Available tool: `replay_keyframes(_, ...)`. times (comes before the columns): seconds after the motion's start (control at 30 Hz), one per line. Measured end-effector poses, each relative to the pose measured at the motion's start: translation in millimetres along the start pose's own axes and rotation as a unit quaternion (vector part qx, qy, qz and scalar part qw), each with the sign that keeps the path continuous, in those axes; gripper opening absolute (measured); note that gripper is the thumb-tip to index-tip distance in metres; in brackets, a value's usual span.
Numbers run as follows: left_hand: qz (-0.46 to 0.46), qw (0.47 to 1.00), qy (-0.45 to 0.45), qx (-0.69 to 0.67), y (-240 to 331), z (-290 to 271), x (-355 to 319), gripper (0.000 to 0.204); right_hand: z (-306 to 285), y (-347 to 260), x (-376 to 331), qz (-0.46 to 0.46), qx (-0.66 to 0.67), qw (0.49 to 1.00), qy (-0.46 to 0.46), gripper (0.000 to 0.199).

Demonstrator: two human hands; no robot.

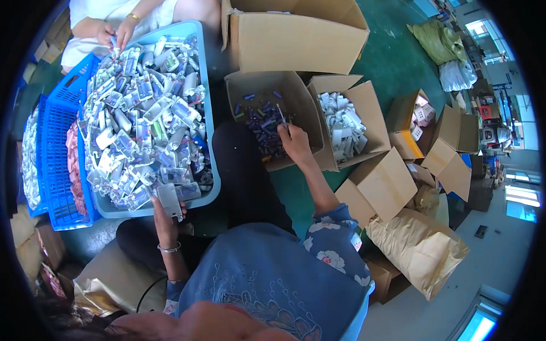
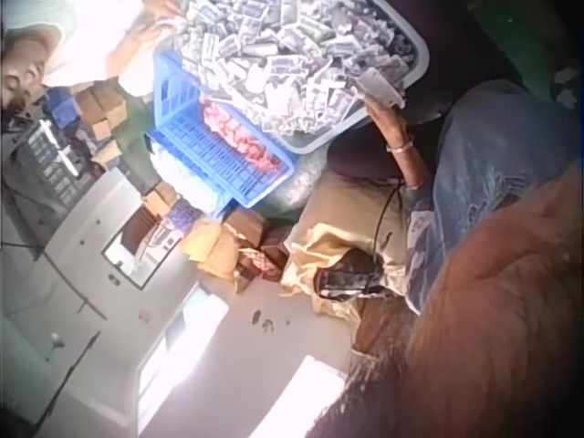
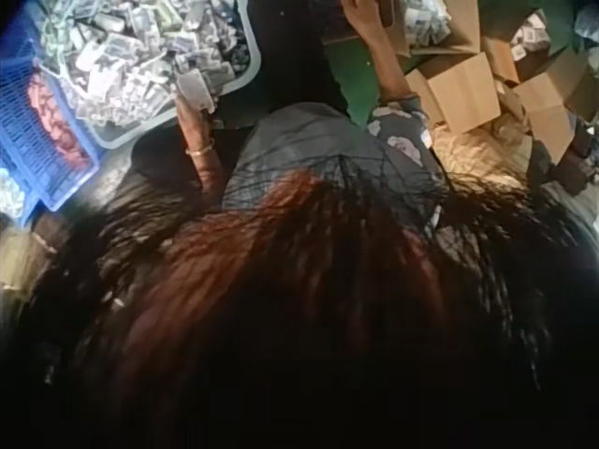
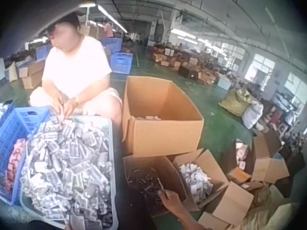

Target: The person disassembles electronic devices by removing the batteries from the plastic casings using a hand tool and sorting the separated components into different cardboard boxes.

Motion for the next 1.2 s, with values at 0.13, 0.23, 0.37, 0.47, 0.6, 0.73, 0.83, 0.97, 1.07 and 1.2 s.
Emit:
replay_keyframes(0.13, -0.075, 0.995, -0.037, -0.057, 12.9, 25.3, -0.4, 0.086, -12.5, -61.4, -22.6, 0.003, 0.201, 0.979, -0.039, 0.022)
replay_keyframes(0.23, -0.066, 0.987, -0.129, -0.066, 34.7, 57.5, -0.2, 0.097, -12.9, -123.1, -44.2, -0.003, 0.26, 0.945, -0.198, 0.02)
replay_keyframes(0.37, -0.102, 0.978, -0.181, -0.016, 46.6, 73.3, -15.6, 0.102, 17.5, -162.4, -69.2, -0.102, 0.299, 0.887, -0.336, 0.016)
replay_keyframes(0.47, -0.073, 0.986, -0.147, -0.002, 29.4, 57.3, -14.5, 0.098, 33.8, -148.8, -73.5, -0.073, 0.269, 0.854, -0.44, 0.017)
replay_keyframes(0.6, 0.133, 0.986, -0.011, 0.103, 20.2, 2.1, 0.1, 0.05, 15.7, -140.1, -22.1, 0.042, 0.229, 0.855, -0.462, 0.02)
replay_keyframes(0.73, 0.211, 0.956, 0.062, 0.196, -2.6, -22.8, 16.2, 0.026, -21.1, -154.0, 83.2, 0.038, 0.366, 0.903, -0.22, 0.02)
replay_keyframes(0.83, 0.206, 0.951, 0.105, 0.206, -8.2, -24.5, 15.0, 0.021, -36.5, -173.6, 151.8, 0.057, 0.473, 0.871, -0.122, 0.018)
replay_keyframes(0.97, 0.316, 0.867, 0.219, 0.319, 5.4, -14.2, 6.6, 0.015, -2.9, -179.1, 144.4, 0.077, 0.533, 0.824, -0.174, 0.018)
replay_keyframes(1.07, 0.299, 0.9, 0.134, 0.286, 13.4, -10.5, 10.9, 0.019, 53.5, -164.9, 104.3, 0.193, 0.551, 0.746, -0.321, 0.018)
replay_keyframes(1.2, 0.115, 0.969, -0.037, -0.218, 72.4, -27.5, 14.2, 0.024, 124.1, -139.8, 58.7, 0.248, 0.542, 0.716, -0.364, 0.016)
Point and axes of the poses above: each hand's wrist, its own x-axis towards the middle knuckle, its own z-axis out of the palm, y = z × x, the point moved 3 cm from there along x, towards the middle knuckle, and after that the axes turned 15 degrees about y, right-handed, at the moved point
